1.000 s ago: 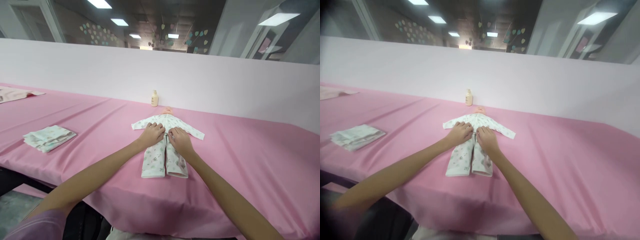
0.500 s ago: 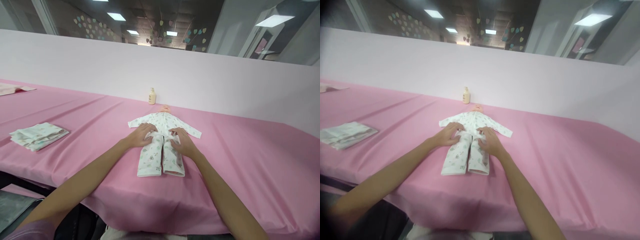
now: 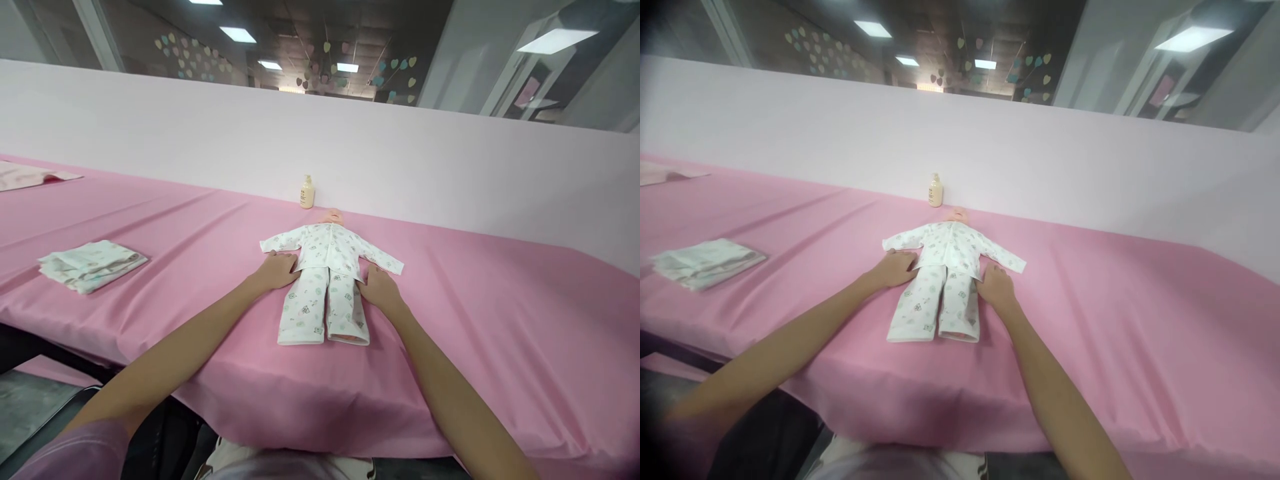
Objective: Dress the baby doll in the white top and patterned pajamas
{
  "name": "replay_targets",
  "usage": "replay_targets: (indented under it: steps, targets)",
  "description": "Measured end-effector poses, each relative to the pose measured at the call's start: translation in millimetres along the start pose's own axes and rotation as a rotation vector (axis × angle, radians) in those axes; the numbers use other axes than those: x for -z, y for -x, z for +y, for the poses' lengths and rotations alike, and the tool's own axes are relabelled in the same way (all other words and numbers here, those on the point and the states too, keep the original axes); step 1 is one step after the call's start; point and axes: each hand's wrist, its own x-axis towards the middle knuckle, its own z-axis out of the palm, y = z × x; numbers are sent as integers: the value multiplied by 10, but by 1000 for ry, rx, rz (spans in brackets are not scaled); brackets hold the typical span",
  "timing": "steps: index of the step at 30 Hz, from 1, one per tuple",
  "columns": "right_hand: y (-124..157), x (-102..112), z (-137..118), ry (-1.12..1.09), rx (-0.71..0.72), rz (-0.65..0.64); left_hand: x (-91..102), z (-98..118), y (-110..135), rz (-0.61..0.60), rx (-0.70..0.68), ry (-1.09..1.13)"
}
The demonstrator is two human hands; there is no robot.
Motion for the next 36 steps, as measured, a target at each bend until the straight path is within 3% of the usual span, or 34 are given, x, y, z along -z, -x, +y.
replay_targets:
  steps: [11,16,19,23,28,32,36]
  targets:
    - [83,115,-90,54,-76,-177,40,113,69,-8,121,-50]
    - [131,324,-173,53,-107,-191,193,179,128,-39,152,1]
    - [322,533,-219,3,-101,-176,357,285,310,22,170,51]
    - [889,703,-292,-191,12,-200,475,554,840,106,66,138]
    - [1497,527,-339,-219,138,-184,284,831,1440,18,-120,195]
    - [1579,282,-297,-113,297,-49,63,802,1539,39,-152,224]
    - [1563,236,-246,-40,486,77,19,677,1577,47,-186,213]
